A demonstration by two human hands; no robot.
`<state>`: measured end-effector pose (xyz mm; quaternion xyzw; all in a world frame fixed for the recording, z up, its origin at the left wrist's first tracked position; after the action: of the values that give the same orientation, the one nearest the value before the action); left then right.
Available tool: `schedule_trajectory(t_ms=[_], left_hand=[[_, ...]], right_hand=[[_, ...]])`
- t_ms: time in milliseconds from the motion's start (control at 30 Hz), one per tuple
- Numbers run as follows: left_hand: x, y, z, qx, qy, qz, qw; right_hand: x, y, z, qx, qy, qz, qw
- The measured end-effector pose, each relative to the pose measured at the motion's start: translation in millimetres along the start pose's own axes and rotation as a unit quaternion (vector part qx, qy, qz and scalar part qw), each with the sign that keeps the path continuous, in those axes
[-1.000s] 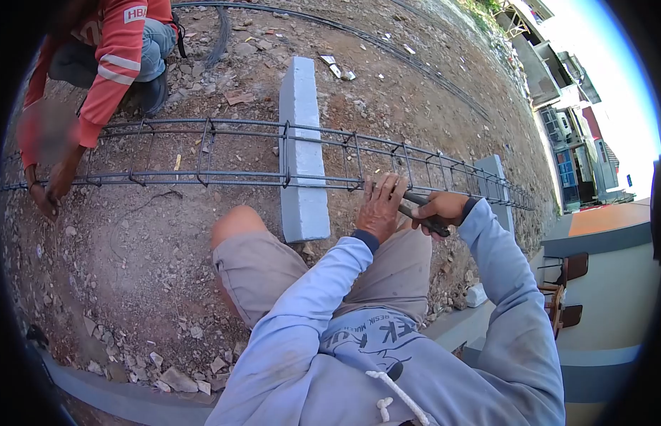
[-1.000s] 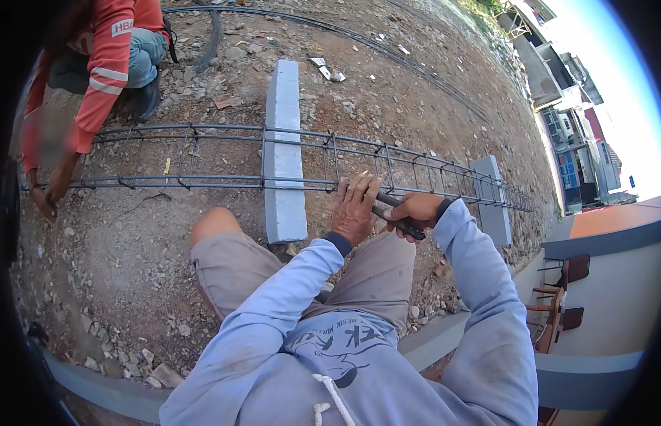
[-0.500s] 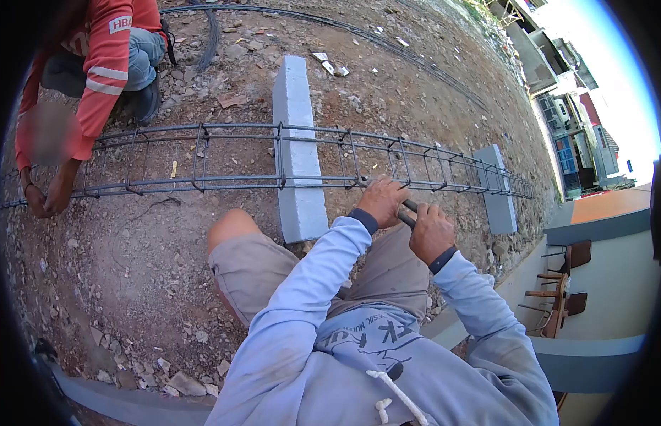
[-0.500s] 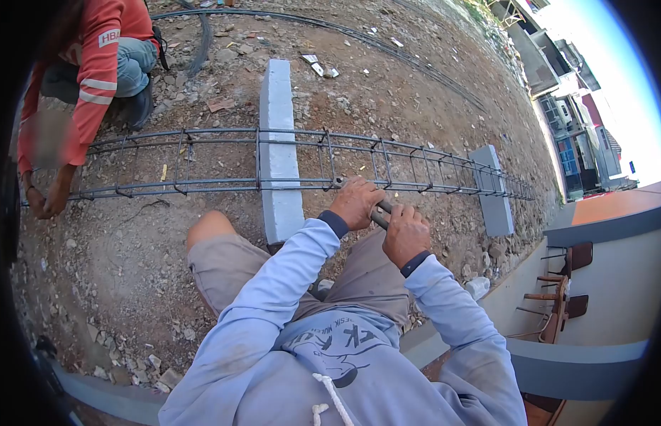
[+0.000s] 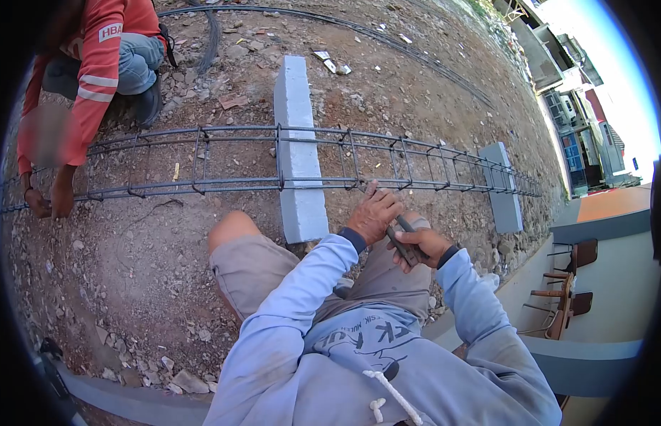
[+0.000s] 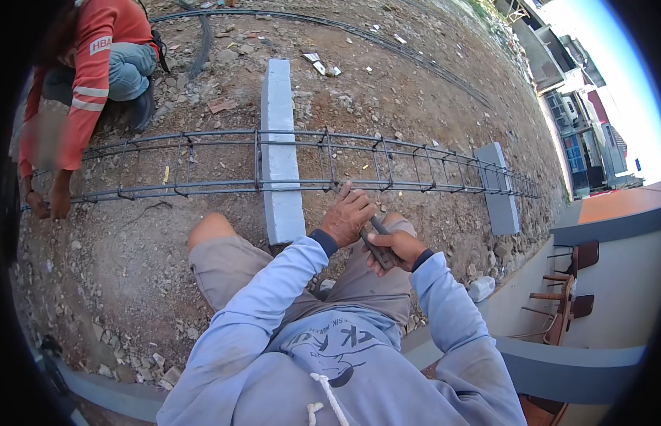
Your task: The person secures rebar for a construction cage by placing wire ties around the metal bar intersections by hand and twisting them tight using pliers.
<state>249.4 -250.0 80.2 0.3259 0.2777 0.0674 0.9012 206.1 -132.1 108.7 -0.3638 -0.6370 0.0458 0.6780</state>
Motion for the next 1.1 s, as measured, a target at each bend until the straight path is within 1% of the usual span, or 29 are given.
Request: schedule_trajectory(t_ms=[33, 67, 100, 133, 167, 267, 300, 367, 400, 467, 500, 600, 667, 733, 767, 800, 900, 933, 967, 1000, 1033, 1067, 1100], left_hand=[[-2.1, 0.2, 5.2, 0.025, 0.030, -0.021, 0.999], [-7.2, -2.4, 3.5, 0.017, -0.006, -0.010, 1.000], [-13.0, -1.2, 3.8, 0.009, -0.043, 0.000, 0.999], [-17.1, 0.3, 2.0, 0.002, -0.080, 0.009, 0.997], [-21.8, 0.5, 3.0, 0.015, -0.083, 0.011, 0.996], [-24.0, -4.1, -10.9, -0.033, -0.195, -0.001, 0.980], [-22.9, -3.5, -11.0, -0.034, -0.216, -0.003, 0.976], [-19.1, -2.9, -10.0, -0.039, -0.261, -0.005, 0.965], [-17.6, -2.7, -4.8, -0.018, -0.219, -0.003, 0.976], [-7.5, -1.5, 3.9, 0.024, -0.137, -0.004, 0.990], [-2.6, 1.1, 7.9, 0.012, -0.130, 0.025, 0.991], [15.6, 6.9, 19.9, 0.008, -0.077, 0.061, 0.995], [27.7, 2.9, 14.2, -0.004, -0.100, 0.061, 0.993], [32.1, 1.7, 10.3, -0.017, -0.104, 0.053, 0.993], [34.4, 0.4, 5.7, -0.033, -0.123, 0.059, 0.990], [35.9, 3.2, 6.6, -0.045, -0.115, 0.052, 0.991], [31.6, 11.2, 11.7, -0.083, -0.081, 0.029, 0.993], [30.4, 13.2, 12.3, -0.097, -0.072, 0.021, 0.993], [31.3, 15.9, 11.5, -0.108, -0.065, 0.014, 0.992], [31.3, 17.6, 9.0, -0.095, -0.064, 0.005, 0.993], [29.2, 17.0, 6.5, -0.082, -0.063, -0.006, 0.995], [23.7, 15.1, 5.2, -0.071, -0.058, -0.016, 0.996], [18.6, 14.7, 4.8, -0.090, -0.050, -0.038, 0.994]], right_hand=[[1.4, -5.6, 8.3, 0.169, 0.080, 0.017, 0.982], [8.7, -23.5, 5.9, 0.366, 0.169, 0.133, 0.906], [24.0, -37.3, -9.2, 0.536, 0.250, 0.239, 0.770], [44.2, -47.1, -33.7, 0.672, 0.320, 0.326, 0.584], [54.1, -50.0, -46.0, 0.678, 0.354, 0.282, 0.579], [28.2, -24.0, -32.0, 0.689, 0.399, 0.217, 0.565], [23.9, -19.1, -30.8, 0.662, 0.389, 0.199, 0.609], [21.9, -15.8, -28.4, 0.632, 0.365, 0.196, 0.654], [21.5, -14.1, -26.2, 0.614, 0.354, 0.195, 0.677], [20.6, -13.4, -22.6, 0.600, 0.334, 0.200, 0.699], [18.7, -12.3, -21.6, 0.593, 0.323, 0.201, 0.710], [3.5, 14.9, -23.8, 0.540, 0.342, 0.194, 0.744], [-22.0, 50.8, -24.0, 0.501, 0.354, 0.220, 0.758], [-35.0, 55.8, -19.1, 0.469, 0.357, 0.251, 0.768], [-37.9, 60.3, -14.2, 0.456, 0.348, 0.263, 0.775], [-37.0, 63.0, -11.0, 0.444, 0.339, 0.274, 0.783], [-36.6, 57.3, 1.1, 0.403, 0.256, 0.295, 0.828], [-39.4, 55.8, 7.0, 0.242, 0.166, 0.242, 0.925], [-35.9, 54.5, 7.4, 0.069, 0.066, 0.176, 0.980], [-29.6, 55.7, -0.1, -0.109, -0.039, 0.101, 0.988], [-24.7, 52.2, -5.0, -0.175, -0.100, 0.098, 0.975], [-21.2, 51.6, -8.4, -0.194, -0.114, 0.102, 0.969], [-19.1, 49.2, -13.4, -0.210, -0.130, 0.105, 0.963]])
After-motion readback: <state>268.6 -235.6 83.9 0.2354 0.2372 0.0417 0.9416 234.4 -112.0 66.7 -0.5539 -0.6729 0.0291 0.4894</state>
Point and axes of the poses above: each hand's wrist, its own x-axis away from the middle knuckle, its own z-axis out of the back of the hand, y = z × x, the point moved 6 cm from there along -x, towards the middle knuckle, and after that the axes turned 6 degrees about z, right-handed, at the moved point
